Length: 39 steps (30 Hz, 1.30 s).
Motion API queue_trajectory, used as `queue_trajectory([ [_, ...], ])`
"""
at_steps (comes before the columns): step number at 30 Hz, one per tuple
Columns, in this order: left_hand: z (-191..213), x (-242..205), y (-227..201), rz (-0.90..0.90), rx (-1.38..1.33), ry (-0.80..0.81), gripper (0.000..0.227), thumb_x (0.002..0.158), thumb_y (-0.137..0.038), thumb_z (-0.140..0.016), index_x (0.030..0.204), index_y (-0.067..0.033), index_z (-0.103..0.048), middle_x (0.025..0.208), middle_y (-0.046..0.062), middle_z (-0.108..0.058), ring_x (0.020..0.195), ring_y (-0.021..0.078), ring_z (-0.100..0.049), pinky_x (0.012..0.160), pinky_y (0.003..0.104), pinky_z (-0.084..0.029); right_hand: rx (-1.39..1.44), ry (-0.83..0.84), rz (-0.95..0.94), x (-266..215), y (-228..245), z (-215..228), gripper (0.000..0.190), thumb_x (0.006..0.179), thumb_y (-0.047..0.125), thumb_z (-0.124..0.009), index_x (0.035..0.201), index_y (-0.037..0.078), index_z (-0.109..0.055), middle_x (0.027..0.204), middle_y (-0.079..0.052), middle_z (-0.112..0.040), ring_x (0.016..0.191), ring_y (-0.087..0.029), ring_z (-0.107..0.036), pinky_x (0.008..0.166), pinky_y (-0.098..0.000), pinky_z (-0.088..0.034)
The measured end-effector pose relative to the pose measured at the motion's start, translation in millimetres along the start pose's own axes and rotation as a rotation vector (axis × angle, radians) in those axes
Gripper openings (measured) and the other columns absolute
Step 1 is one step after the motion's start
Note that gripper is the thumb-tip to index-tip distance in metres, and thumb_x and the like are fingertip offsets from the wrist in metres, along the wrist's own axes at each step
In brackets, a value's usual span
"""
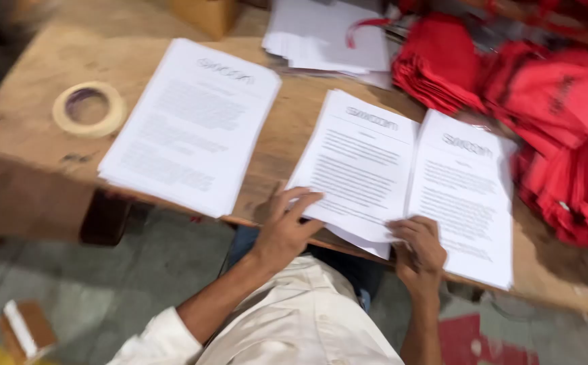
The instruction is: Folding papers and inserting them into small red bags.
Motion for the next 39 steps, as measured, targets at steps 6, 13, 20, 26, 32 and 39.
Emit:
queue_trajectory([
  [6, 8, 4, 0, 0.026, -0.03, -0.062, 0.017, 0.08, -0.002, -0.075, 0.093, -0.0111, -0.078, 0.135, 0.009, -0.059, 0.132, 0.0337, -0.049, 0.118, 0.063, -0.037, 0.074, 0.0, -0.046, -2, -4, -3, 0.015, 0.08, -0.009, -0.07, 0.09, 0.002, -0.065, 0.1, -0.008, -0.077, 0.101, -0.026, -0.067, 0.086, -0.0329, -0.055],
  [13, 20, -3, 2, 0.025, -0.037, -0.119, 0.013, 0.084, -0.003, -0.077, 0.097, -0.0074, -0.076, 0.133, 0.013, -0.059, 0.13, 0.0333, -0.05, 0.118, 0.059, -0.042, -0.009, 0.013, 0.008, 3, 11, -6, 0.017, 0.079, -0.01, -0.071, 0.093, 0.0, -0.069, 0.1, -0.01, -0.075, 0.099, -0.027, -0.067, 0.085, -0.0351, -0.055],
  [20, 28, -14, 1, 0.028, 0.068, -0.135, 0.019, 0.087, -0.004, -0.077, 0.104, -0.0112, -0.079, 0.132, 0.009, -0.06, 0.13, 0.0308, -0.049, 0.11, 0.046, -0.047, -0.059, 0.049, 0.078, -8, 5, -13, 0.015, 0.08, -0.006, -0.075, 0.093, 0.001, -0.072, 0.101, -0.008, -0.075, 0.101, -0.027, -0.067, 0.085, -0.0351, -0.055],
  [26, 32, -15, 3, 0.031, -0.026, -0.099, 0.019, 0.081, -0.009, -0.085, 0.098, -0.0111, -0.077, 0.133, 0.007, -0.061, 0.132, 0.0312, -0.048, 0.11, 0.045, -0.047, 0.0, 0.064, 0.069, -13, 0, -9, 0.018, 0.077, -0.003, -0.076, 0.093, 0.004, -0.074, 0.103, -0.008, -0.076, 0.101, -0.026, -0.067, 0.085, -0.0346, -0.054],
  [32, 18, -31, 14, 0.013, -0.066, -0.137, 0.036, 0.084, -0.009, -0.088, 0.109, -0.0179, -0.065, 0.138, 0.007, -0.056, 0.137, 0.0315, -0.042, 0.119, 0.056, -0.043, -0.031, 0.134, 0.077, -24, 0, -13, 0.026, 0.071, -0.004, -0.074, 0.094, 0.006, -0.076, 0.104, -0.009, -0.076, 0.102, -0.028, -0.066, 0.088, -0.0375, -0.054],
  [39, 21, -21, 15, 0.009, -0.025, -0.124, 0.068, 0.088, -0.002, -0.087, 0.139, -0.0235, -0.047, 0.146, 0.011, -0.047, 0.141, 0.0347, -0.04, 0.123, 0.059, -0.041, -0.068, 0.139, 0.125, -29, 6, -16, 0.037, 0.067, -0.004, -0.076, 0.1, 0.012, -0.08, 0.109, -0.01, -0.073, 0.102, -0.028, -0.061, 0.085, -0.0391, -0.053],
])
Point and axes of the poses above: each hand's wrist, its own x-axis towards the middle knuckle, its own z-axis out of the back of the hand, y = z × x, the point moved 7 cm from there along x, towards the middle knuckle
